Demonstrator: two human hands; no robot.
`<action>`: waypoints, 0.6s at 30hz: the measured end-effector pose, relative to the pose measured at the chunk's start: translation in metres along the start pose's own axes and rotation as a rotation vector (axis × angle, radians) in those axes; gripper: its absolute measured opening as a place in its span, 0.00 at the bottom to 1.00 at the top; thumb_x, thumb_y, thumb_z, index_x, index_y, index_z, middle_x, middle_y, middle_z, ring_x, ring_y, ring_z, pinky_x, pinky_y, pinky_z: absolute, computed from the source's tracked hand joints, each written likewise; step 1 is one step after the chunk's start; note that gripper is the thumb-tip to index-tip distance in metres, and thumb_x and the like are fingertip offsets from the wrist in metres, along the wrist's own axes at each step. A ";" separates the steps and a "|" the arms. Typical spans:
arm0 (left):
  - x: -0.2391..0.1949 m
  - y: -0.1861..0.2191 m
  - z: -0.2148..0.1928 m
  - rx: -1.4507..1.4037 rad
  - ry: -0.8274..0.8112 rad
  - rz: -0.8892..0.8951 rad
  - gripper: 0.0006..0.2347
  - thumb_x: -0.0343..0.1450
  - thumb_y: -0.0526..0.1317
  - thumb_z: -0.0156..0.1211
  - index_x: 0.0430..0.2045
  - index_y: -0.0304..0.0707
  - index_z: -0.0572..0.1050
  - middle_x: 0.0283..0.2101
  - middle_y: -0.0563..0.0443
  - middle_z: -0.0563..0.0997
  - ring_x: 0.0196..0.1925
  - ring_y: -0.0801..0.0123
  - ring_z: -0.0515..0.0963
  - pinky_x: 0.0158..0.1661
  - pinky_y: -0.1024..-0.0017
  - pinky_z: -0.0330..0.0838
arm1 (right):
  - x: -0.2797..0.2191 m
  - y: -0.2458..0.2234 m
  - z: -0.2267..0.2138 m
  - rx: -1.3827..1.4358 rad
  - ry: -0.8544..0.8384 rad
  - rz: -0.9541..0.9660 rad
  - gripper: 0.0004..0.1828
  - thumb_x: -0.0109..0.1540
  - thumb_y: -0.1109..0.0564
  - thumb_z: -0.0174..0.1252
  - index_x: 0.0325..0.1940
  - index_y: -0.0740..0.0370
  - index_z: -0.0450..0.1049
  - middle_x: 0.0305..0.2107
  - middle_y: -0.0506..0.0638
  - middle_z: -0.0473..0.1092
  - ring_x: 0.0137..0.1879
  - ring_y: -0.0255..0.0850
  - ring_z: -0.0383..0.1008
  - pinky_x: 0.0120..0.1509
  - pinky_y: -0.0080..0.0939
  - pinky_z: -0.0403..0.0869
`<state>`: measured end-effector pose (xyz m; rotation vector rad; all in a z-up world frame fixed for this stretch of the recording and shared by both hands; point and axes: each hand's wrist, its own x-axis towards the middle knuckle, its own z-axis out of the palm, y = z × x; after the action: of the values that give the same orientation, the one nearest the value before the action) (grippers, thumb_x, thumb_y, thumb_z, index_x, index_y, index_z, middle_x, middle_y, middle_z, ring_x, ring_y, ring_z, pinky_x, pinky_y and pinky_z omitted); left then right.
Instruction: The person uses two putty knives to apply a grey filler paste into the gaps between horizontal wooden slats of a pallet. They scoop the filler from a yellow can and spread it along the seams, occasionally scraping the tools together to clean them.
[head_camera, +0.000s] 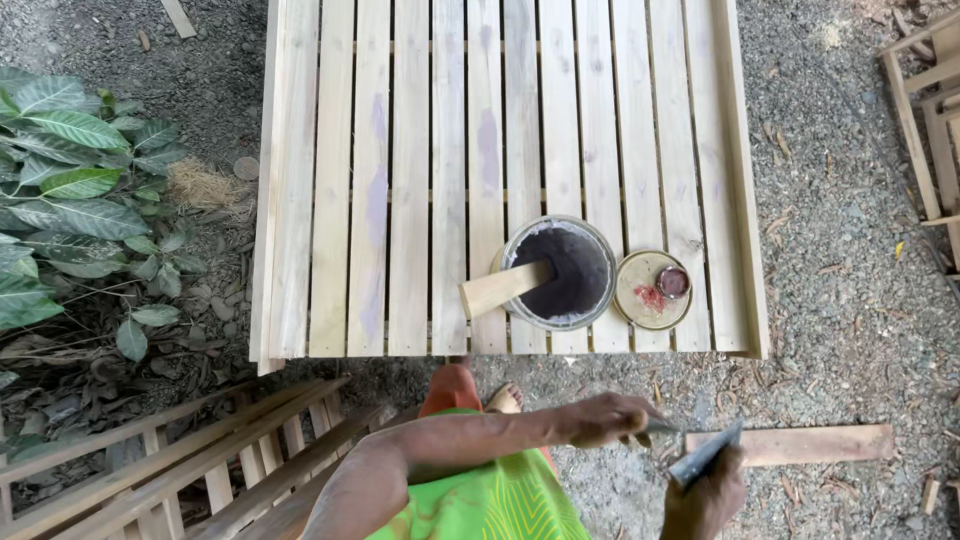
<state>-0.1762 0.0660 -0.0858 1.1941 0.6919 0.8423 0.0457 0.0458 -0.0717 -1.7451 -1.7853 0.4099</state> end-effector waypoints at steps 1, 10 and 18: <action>0.001 0.004 0.001 -0.002 -0.035 -0.007 0.46 0.72 0.76 0.22 0.60 0.30 0.72 0.49 0.37 0.79 0.48 0.57 0.79 0.47 0.59 0.79 | -0.001 0.008 0.005 0.345 -0.022 0.187 0.16 0.74 0.52 0.54 0.43 0.71 0.70 0.28 0.48 0.70 0.29 0.30 0.70 0.30 0.34 0.68; 0.010 0.039 -0.043 0.622 0.166 0.310 0.45 0.64 0.77 0.48 0.62 0.34 0.69 0.59 0.37 0.77 0.60 0.53 0.77 0.59 0.55 0.74 | -0.014 0.063 -0.009 0.316 -0.081 0.382 0.18 0.59 0.54 0.75 0.38 0.69 0.75 0.32 0.56 0.77 0.37 0.36 0.76 0.44 0.37 0.77; 0.007 0.073 -0.017 1.045 0.227 0.176 0.49 0.49 0.69 0.71 0.60 0.32 0.65 0.57 0.37 0.76 0.55 0.50 0.78 0.58 0.49 0.68 | 0.014 -0.002 -0.090 -0.014 -0.162 -0.325 0.14 0.63 0.59 0.67 0.53 0.58 0.79 0.42 0.54 0.79 0.44 0.41 0.82 0.45 0.33 0.78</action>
<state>-0.2008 0.0911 -0.0196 2.1285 1.3057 0.7693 0.0998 0.0422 0.0015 -1.4284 -2.1465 0.4109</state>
